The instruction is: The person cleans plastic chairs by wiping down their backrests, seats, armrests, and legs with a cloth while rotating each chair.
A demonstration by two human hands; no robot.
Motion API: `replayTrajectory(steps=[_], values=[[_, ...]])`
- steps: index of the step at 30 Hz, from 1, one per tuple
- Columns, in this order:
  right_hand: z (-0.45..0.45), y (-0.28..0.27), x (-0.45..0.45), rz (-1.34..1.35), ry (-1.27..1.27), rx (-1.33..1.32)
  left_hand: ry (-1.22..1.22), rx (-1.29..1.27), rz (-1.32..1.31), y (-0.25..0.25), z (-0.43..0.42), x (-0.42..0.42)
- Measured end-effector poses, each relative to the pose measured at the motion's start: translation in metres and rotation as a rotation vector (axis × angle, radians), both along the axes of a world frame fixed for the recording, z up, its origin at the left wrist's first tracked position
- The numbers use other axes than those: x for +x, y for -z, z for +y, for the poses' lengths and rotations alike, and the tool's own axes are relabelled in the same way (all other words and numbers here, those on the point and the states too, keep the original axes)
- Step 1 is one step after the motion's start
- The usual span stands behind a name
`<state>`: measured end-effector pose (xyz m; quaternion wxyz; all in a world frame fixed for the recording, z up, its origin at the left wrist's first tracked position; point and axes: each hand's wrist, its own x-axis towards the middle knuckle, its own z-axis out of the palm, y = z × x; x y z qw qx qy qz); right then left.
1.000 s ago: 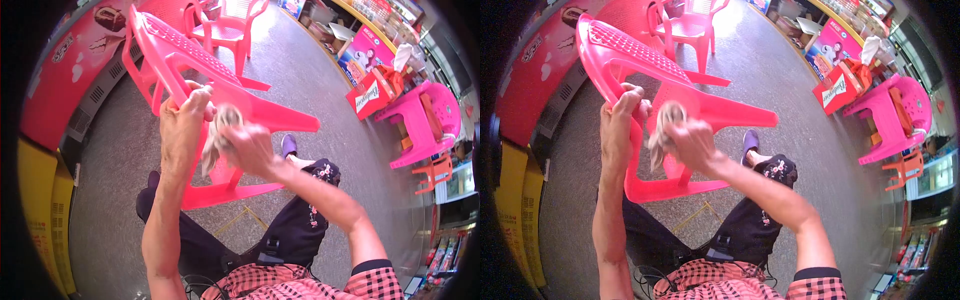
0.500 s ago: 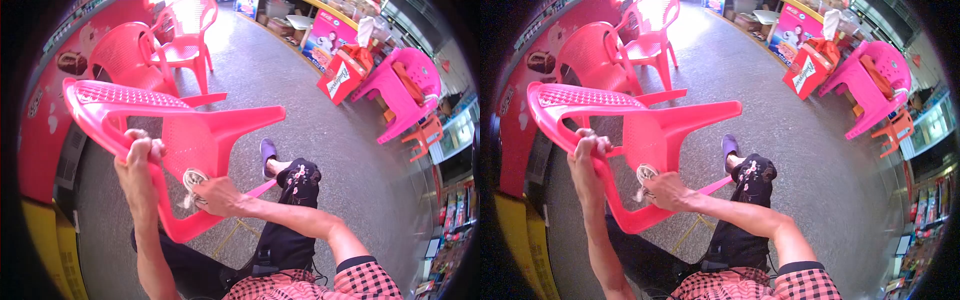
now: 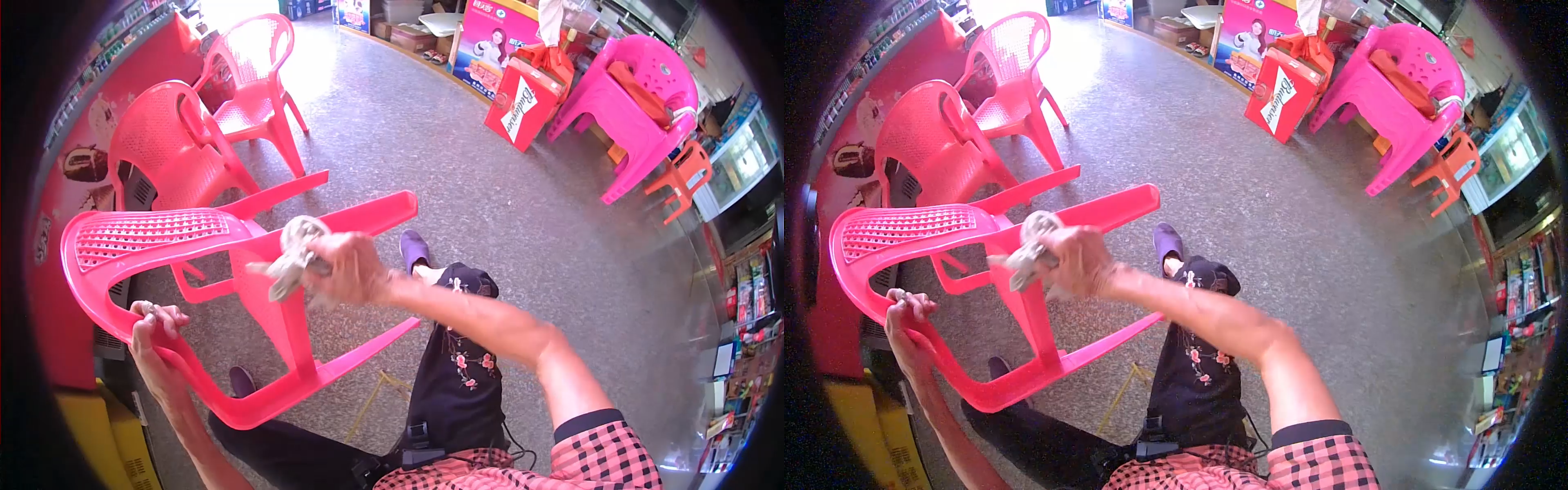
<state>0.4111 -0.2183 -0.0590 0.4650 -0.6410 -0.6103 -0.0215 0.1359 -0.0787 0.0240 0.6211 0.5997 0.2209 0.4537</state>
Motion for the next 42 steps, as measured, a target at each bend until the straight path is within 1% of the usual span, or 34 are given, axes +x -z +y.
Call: replayTrajectory(steps=[2, 4, 6, 8, 9, 11, 12, 15, 17, 19, 20, 21, 22, 23, 25, 27, 28, 30, 31, 33, 34, 36, 38, 40, 41, 42], values=[[0.01, 0.024, 0.038, -0.054, 0.026, -0.187, -0.023, -0.016, 0.02, 0.001, -0.002, 0.004], [0.003, 0.039, 0.066, -0.077, 0.064, -0.093, -0.046, 0.021, 0.004, -0.006, -0.012, 0.019], [-0.014, 0.037, 0.093, -0.225, 0.189, -0.104, -0.051, 0.005, 0.022, -0.01, -0.006, 0.021], [-0.03, 0.045, 0.128, -0.288, 0.433, -0.439, -0.046, 0.017, 0.041, -0.012, 0.005, 0.019], [-0.038, 0.064, 0.154, -0.201, 0.53, -0.466, -0.062, 0.015, 0.043, -0.013, 0.007, 0.017], [-0.055, 0.16, 0.233, 0.166, 0.738, -0.24, -0.083, 0.013, 0.041, -0.014, 0.01, 0.016], [-0.068, 0.095, 0.196, 0.368, 0.937, -0.52, -0.081, 0.022, 0.044, -0.014, 0.012, 0.015], [-0.073, 0.109, 0.193, 0.385, 0.871, -0.521, -0.074, 0.01, 0.034, -0.012, 0.018, 0.013], [-0.056, 0.102, 0.169, 0.238, 0.504, -0.704, -0.027, -0.032, 0.013, -0.007, 0.033, 0.011], [-0.027, 0.095, 0.143, -0.003, 0.078, -0.854, -0.053, -0.016, 0.014, -0.01, 0.026, 0.019], [-0.023, 0.089, 0.122, 0.101, -0.109, -0.904, -0.068, 0.002, 0.008, -0.011, 0.021, 0.023], [-0.013, 0.081, 0.094, 0.072, -0.206, -1.005, -0.083, 0.006, 0.009, -0.012, 0.018, 0.024], [-0.005, 0.087, 0.068, 0.086, -0.288, -1.105, -0.101, 0.014, 0.02, -0.014, 0.015, 0.026], [0.001, 0.103, 0.042, -0.003, -0.301, -1.188, -0.117, 0.02, 0.033, -0.015, 0.012, 0.029], [-0.009, 0.109, -0.012, -0.103, -0.446, -1.09, -0.149, 0.045, 0.057, -0.02, 0.002, 0.032], [-0.022, 0.074, -0.05, -0.117, -0.457, -1.109, -0.16, 0.047, 0.077, -0.016, 0.006, 0.02], [-0.027, 0.068, -0.061, -0.115, -0.457, -1.115, -0.156, 0.052, 0.091, -0.012, 0.008, 0.015], [-0.036, 0.06, -0.075, 0.331, -0.755, -0.814, -0.126, 0.007, 0.074, -0.008, 0.012, 0.009], [-0.038, 0.06, -0.08, 0.339, -0.749, -0.82, -0.127, 0.018, 0.075, -0.009, 0.009, 0.007], [-0.038, 0.062, -0.088, 0.662, -0.855, -0.85, -0.126, 0.0, 0.062, -0.01, 0.008, 0.006], [-0.037, 0.072, -0.082, 0.666, -0.852, -0.85, -0.122, -0.002, 0.064, -0.01, 0.01, 0.004], [-0.025, 0.101, -0.059, 0.847, -0.684, -0.977, -0.032, -0.032, 0.003, -0.008, 0.018, -0.001], [-0.006, 0.106, -0.036, 1.037, -0.28, -1.057, -0.029, 0.005, 0.029, -0.005, 0.024, -0.007], [0.013, 0.131, -0.021, 1.496, -0.3, -0.677, -0.048, -0.03, 0.043, -0.006, 0.03, -0.012], [0.027, 0.146, -0.017, 1.597, -0.323, -0.501, -0.055, -0.055, 0.028, -0.005, 0.034, -0.015], [0.042, 0.155, -0.017, 1.692, -0.343, -0.319, 0.027, -0.055, 0.034, -0.006, 0.043, -0.022]])
